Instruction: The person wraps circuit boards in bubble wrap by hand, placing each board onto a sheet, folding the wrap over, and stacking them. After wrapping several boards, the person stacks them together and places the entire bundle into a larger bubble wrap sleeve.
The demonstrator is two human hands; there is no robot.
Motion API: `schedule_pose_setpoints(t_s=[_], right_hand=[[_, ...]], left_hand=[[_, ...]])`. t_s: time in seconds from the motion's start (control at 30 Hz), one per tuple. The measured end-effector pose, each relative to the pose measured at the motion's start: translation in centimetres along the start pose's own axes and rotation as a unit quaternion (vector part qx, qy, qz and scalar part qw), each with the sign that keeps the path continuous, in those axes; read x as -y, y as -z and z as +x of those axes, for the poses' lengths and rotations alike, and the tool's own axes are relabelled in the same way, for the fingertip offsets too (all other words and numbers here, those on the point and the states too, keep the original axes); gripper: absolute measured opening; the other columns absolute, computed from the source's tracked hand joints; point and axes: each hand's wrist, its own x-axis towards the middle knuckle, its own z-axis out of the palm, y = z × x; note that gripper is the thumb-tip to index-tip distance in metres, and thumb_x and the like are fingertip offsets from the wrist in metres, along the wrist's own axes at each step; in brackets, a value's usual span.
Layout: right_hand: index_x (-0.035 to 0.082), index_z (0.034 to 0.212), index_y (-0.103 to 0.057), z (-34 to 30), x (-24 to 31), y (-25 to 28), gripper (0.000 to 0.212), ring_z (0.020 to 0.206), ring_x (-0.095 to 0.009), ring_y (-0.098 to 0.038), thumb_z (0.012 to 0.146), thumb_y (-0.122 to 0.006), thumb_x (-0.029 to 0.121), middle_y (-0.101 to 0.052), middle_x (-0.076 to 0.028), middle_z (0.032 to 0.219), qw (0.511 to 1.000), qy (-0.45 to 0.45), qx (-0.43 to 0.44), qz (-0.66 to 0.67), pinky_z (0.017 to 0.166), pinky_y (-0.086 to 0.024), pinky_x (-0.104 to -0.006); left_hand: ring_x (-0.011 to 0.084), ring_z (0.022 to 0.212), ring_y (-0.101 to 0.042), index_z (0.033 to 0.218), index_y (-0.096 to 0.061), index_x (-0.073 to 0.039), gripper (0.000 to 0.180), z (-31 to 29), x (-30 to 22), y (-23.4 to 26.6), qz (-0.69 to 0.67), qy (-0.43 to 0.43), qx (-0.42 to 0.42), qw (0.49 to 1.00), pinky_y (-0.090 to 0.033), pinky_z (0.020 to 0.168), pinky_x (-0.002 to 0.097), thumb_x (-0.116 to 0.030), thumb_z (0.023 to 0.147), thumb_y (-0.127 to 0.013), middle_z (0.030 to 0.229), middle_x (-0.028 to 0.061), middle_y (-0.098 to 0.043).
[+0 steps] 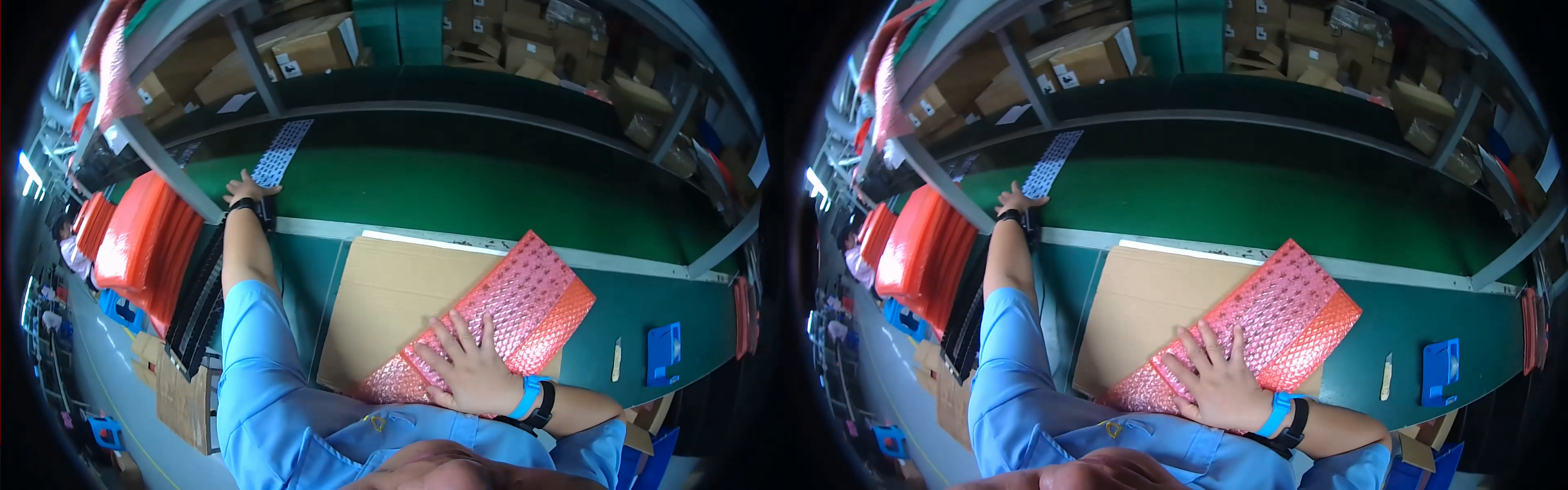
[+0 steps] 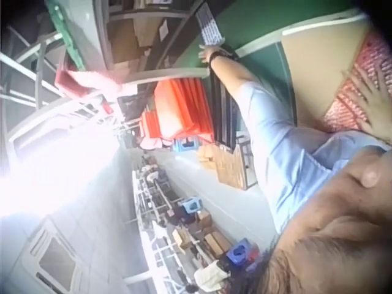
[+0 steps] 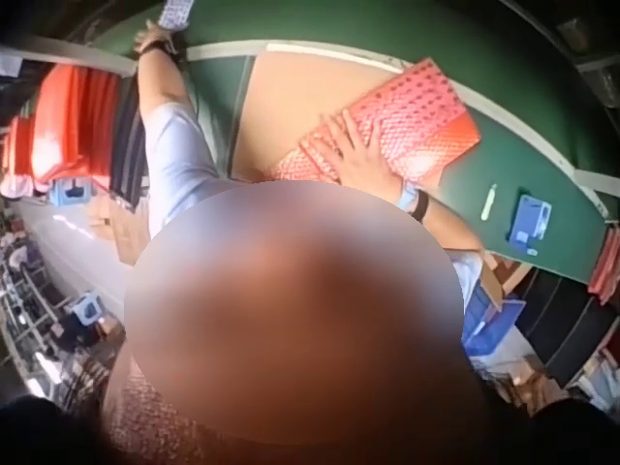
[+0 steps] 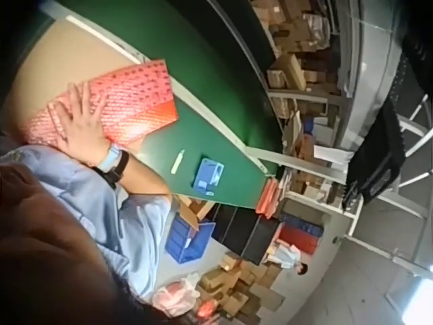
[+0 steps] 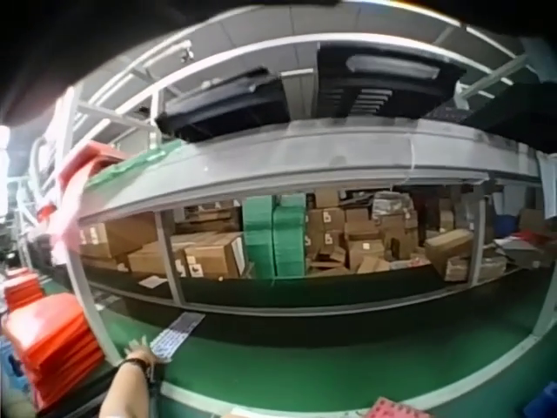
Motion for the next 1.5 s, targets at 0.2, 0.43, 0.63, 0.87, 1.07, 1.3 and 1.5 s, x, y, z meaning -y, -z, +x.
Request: schedule_pose_setpoints(t_s=[0.2,0.43,0.63,0.87,1.07,1.3,1.5], right_hand=[[0.016,0.146,-0.052,0.3,-0.5,0.0,0.071,0.147,-0.052,-0.021,0.087,-0.064,0.054,-0.028,-0.026,0.160,1.000,-0.003,0.019,-0.003,0.104,-0.014,-0.0827],[0.012,0.147,-0.048,-1.0,-0.2,0.2,0.076,0.148,-0.051,-0.019,0.087,-0.065,0.055,-0.026,-0.026,0.161,1.000,-0.006,-0.008,-0.023,0.109,-0.011,-0.0787],[0.003,0.140,-0.052,-0.3,0.9,4.5,0.066,0.148,-0.046,-0.028,0.085,-0.076,0.030,-0.033,-0.028,0.157,0.937,-0.041,-0.340,0.064,0.115,-0.017,-0.0702],[0.000,0.119,-0.064,-3.4,-2.0,11.6,0.026,0.093,-0.025,-0.072,0.093,-0.062,0.000,-0.073,-0.015,0.108,0.859,0.008,-0.510,-0.043,0.084,-0.055,-0.0279],[0.000,0.127,-0.062,-6.9,-14.6,15.3,0.032,0.099,-0.014,-0.069,0.096,-0.064,0.004,-0.071,-0.006,0.114,0.754,-0.142,-0.425,0.481,0.087,-0.055,-0.0276],[0.000,0.133,-0.062,-3.6,-21.3,6.9,0.039,0.099,-0.015,-0.068,0.095,-0.067,0.007,-0.071,-0.009,0.117,0.773,-0.335,-0.212,0.496,0.091,-0.053,-0.0283],[0.000,0.127,-0.068,-2.7,-22.4,3.8,0.038,0.100,-0.021,-0.070,0.091,-0.072,0.012,-0.072,-0.012,0.115,0.820,-0.376,-0.216,0.373,0.090,-0.054,-0.0334]], left_hand=[[0.0384,0.139,-0.048,0.158,-0.027,-0.008,0.124,-0.3,-3.3,3.2,-0.049,-0.086,0.117,0.988,-0.030,0.118,0.0576,-0.070,0.066,-0.081,0.148,0.0259,-0.050],[0.0443,0.128,-0.052,0.151,-0.034,0.000,0.085,-15.7,-10.3,9.6,-0.718,-0.084,0.463,0.512,-0.039,0.112,0.0566,-0.063,0.096,-0.048,0.142,0.0239,-0.049],[0.0418,0.135,-0.047,0.153,-0.032,-0.004,0.080,-37.2,-9.5,14.4,-0.722,-0.209,0.622,0.219,-0.036,0.115,0.0551,-0.059,0.097,-0.049,0.150,0.0214,-0.043],[0.0297,0.132,-0.053,0.149,-0.043,-0.006,0.073,-47.4,-6.7,15.0,-0.755,-0.393,0.417,0.318,-0.044,0.109,0.0476,-0.045,0.093,-0.067,0.146,0.0139,-0.049],[0.0238,0.113,-0.062,0.142,-0.051,-0.002,0.079,-44.4,-0.7,8.0,-0.510,-0.356,-0.012,0.783,-0.053,0.087,0.0358,-0.025,0.076,-0.088,0.129,0.0116,-0.060],[0.0254,0.094,-0.067,0.129,-0.064,0.000,0.060,-47.1,-1.2,3.8,-0.439,-0.416,0.036,0.795,-0.053,0.081,0.0332,-0.014,0.074,-0.086,0.108,0.0160,-0.069],[0.0297,0.086,-0.069,0.114,-0.073,0.000,0.040,-47.0,-2.0,4.7,-0.448,-0.403,0.036,0.797,-0.054,0.077,0.0349,-0.008,0.076,-0.083,0.097,0.0178,-0.072]])
